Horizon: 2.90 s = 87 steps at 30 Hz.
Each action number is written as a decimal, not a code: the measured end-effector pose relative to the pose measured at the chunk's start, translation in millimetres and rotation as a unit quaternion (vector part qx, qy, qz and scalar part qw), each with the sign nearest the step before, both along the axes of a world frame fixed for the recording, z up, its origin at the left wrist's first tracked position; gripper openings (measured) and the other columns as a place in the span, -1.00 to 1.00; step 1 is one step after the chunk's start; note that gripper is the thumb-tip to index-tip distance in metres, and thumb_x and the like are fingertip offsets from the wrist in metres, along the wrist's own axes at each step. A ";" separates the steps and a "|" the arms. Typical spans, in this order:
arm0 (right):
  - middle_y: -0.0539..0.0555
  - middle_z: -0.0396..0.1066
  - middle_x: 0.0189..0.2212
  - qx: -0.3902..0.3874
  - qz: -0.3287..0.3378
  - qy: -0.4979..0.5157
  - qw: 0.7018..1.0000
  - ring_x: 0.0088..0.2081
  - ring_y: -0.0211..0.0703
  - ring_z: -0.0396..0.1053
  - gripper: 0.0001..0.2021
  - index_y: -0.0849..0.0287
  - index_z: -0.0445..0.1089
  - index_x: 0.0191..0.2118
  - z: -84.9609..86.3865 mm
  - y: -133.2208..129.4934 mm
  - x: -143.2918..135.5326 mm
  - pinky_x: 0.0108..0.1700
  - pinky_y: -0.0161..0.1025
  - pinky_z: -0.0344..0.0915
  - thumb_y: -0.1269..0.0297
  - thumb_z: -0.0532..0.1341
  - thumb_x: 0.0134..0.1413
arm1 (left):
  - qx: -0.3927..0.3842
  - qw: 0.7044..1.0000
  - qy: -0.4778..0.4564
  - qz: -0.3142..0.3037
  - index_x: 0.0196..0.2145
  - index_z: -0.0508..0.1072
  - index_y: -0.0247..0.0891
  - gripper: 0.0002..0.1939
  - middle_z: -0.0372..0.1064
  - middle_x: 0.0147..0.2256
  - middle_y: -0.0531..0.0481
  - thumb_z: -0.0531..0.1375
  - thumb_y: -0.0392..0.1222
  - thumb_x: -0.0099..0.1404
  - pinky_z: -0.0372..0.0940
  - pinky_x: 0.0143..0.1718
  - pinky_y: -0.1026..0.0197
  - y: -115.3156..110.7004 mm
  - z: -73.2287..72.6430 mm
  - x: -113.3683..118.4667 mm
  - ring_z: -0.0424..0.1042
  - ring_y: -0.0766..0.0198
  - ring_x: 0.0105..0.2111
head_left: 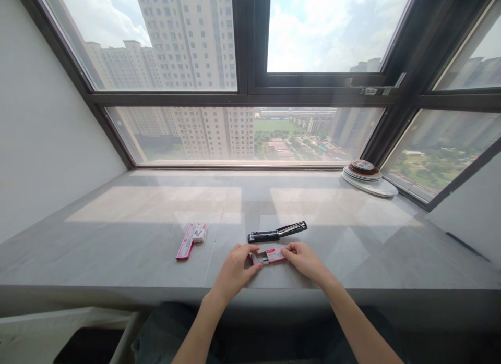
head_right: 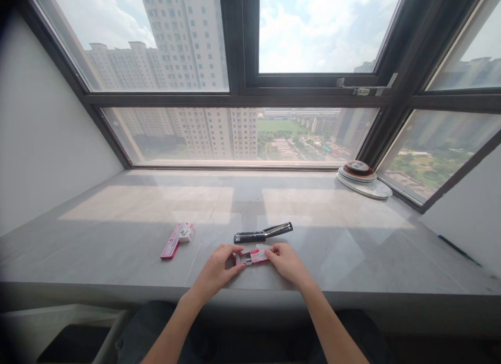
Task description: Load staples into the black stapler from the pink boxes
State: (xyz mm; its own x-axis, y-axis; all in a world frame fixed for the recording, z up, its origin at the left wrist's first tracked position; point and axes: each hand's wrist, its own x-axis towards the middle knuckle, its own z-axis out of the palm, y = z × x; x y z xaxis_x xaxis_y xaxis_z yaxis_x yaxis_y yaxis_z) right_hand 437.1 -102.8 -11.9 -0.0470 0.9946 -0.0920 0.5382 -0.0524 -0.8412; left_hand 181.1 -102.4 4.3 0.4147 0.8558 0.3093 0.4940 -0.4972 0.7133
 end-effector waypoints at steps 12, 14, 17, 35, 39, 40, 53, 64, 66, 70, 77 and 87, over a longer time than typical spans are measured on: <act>0.04 0.50 -0.49 0.152 0.147 -0.284 0.935 -0.39 -0.09 0.39 -0.91 0.00 0.59 -0.40 53.0 8.4 -48.0 -0.37 -0.24 0.00 0.27 0.30 0.06 | -0.029 0.999 -0.026 0.021 0.14 0.38 -0.03 -0.48 0.42 -0.07 -0.01 0.31 -0.20 0.24 0.28 0.06 0.06 -3.1 -6.0 -4.5 0.39 0.14 -0.08; 0.07 0.50 -0.49 0.156 0.167 -0.311 0.923 -0.38 -0.06 0.40 -0.90 0.03 0.59 -0.43 54.3 14.2 -57.9 -0.35 -0.23 0.01 0.35 0.31 0.01 | -0.026 0.999 -0.023 0.023 0.12 0.40 -0.02 -0.50 0.43 -0.09 0.00 0.31 -0.21 0.23 0.29 0.04 0.08 -4.2 -3.5 -5.1 0.39 0.13 -0.07; 0.04 0.50 -0.47 0.169 0.184 -0.269 0.930 -0.37 -0.11 0.39 -0.88 0.04 0.58 -0.38 53.1 18.0 -54.5 -0.33 -0.26 0.06 0.37 0.28 0.02 | -0.027 0.999 -0.019 0.021 0.11 0.41 -0.01 -0.52 0.44 -0.12 0.01 0.32 -0.21 0.23 0.30 0.01 0.09 -5.4 -1.4 -5.9 0.39 0.13 -0.09; 0.00 0.41 -0.31 0.167 0.066 -0.001 0.984 -0.38 -0.23 0.23 -0.87 0.11 0.49 -0.28 24.9 -9.7 -4.4 -0.29 -0.28 0.21 0.21 0.23 0.15 | -0.015 1.000 -0.015 0.019 0.08 0.45 -0.04 -0.59 0.46 -0.07 0.01 0.29 -0.20 0.27 0.31 0.03 0.09 -6.7 -1.3 -4.6 0.41 0.13 -0.08; 0.02 0.38 -0.25 0.133 0.064 -0.042 0.988 -0.38 -0.22 0.23 -0.82 0.10 0.53 -0.23 25.6 -12.9 7.6 -0.27 -0.25 0.23 0.17 0.22 0.17 | -0.017 1.000 -0.019 0.018 0.08 0.45 -0.03 -0.58 0.46 -0.08 0.00 0.30 -0.16 0.26 0.31 0.01 0.09 -8.7 0.7 -5.1 0.41 0.13 -0.09; 0.03 0.38 -0.23 0.122 0.064 -0.049 0.989 -0.38 -0.22 0.24 -0.79 0.09 0.54 -0.17 25.9 -14.6 11.6 -0.26 -0.25 0.25 0.15 0.22 0.18 | -0.012 1.000 -0.021 0.019 0.08 0.45 -0.04 -0.58 0.46 -0.07 -0.01 0.30 -0.14 0.26 0.30 0.02 0.08 -9.1 1.2 -5.5 0.41 0.12 -0.08; 0.03 0.35 -0.19 0.114 0.148 -0.060 0.981 -0.31 -0.20 0.32 -0.70 0.00 0.56 -0.04 36.1 -21.3 0.3 -0.25 -0.26 0.30 0.07 0.34 0.13 | -0.060 0.996 -0.029 0.059 -0.11 0.45 -0.10 -0.79 0.50 -0.33 0.06 0.07 -0.04 0.44 0.22 -0.26 0.22 -15.4 -4.1 24.9 0.44 0.24 -0.35; 0.02 0.36 -0.26 0.140 0.154 -0.068 0.976 -0.30 -0.18 0.35 -0.80 -0.03 0.61 -0.18 37.2 -14.0 -33.5 -0.22 -0.26 0.28 0.05 0.31 0.19 | 0.006 0.989 0.067 0.129 -0.03 0.51 -0.12 -0.62 0.38 -0.39 0.08 0.28 0.02 0.22 0.16 -0.23 0.21 40.6 0.4 -0.5 0.38 0.22 -0.33; 0.02 0.37 -0.27 0.162 0.147 -0.068 0.973 -0.28 -0.17 0.36 -0.81 0.01 0.60 -0.17 40.6 -9.6 -37.6 -0.19 -0.25 0.28 0.10 0.28 0.23 | -0.001 0.991 0.070 0.112 -0.11 0.54 -0.11 -0.69 0.36 -0.45 0.10 0.27 0.03 0.23 0.14 -0.24 0.22 38.7 -1.5 2.7 0.38 0.23 -0.36; 0.03 0.39 -0.24 0.201 0.104 -0.083 0.970 -0.29 -0.19 0.36 -0.82 0.04 0.56 -0.11 47.4 6.5 -36.7 -0.19 -0.27 0.27 0.18 0.23 0.28 | -0.004 0.993 0.069 0.100 -0.11 0.55 -0.08 -0.69 0.37 -0.45 0.10 0.26 0.07 0.25 0.11 -0.25 0.20 22.9 -8.4 5.2 0.39 0.21 -0.36; 0.02 0.39 -0.25 0.184 0.160 -0.121 0.962 -0.30 -0.21 0.38 -0.82 0.04 0.58 -0.16 42.8 22.8 -37.3 -0.21 -0.30 0.25 0.19 0.22 0.27 | -0.008 0.993 0.067 0.096 -0.10 0.54 -0.04 -0.72 0.37 -0.47 0.10 0.26 0.04 0.27 0.09 -0.24 0.18 15.9 -10.5 2.2 0.38 0.19 -0.35; -0.01 0.40 -0.52 0.153 0.082 -0.176 0.969 -0.44 -0.16 0.32 -0.72 0.08 0.53 -0.24 47.8 3.9 -39.5 -0.37 -0.28 0.09 0.09 0.13 0.32 | -0.010 0.993 0.069 0.097 -0.12 0.54 -0.03 -0.74 0.36 -0.48 0.11 0.26 0.05 0.26 0.08 -0.25 0.18 16.8 -11.0 2.6 0.38 0.18 -0.35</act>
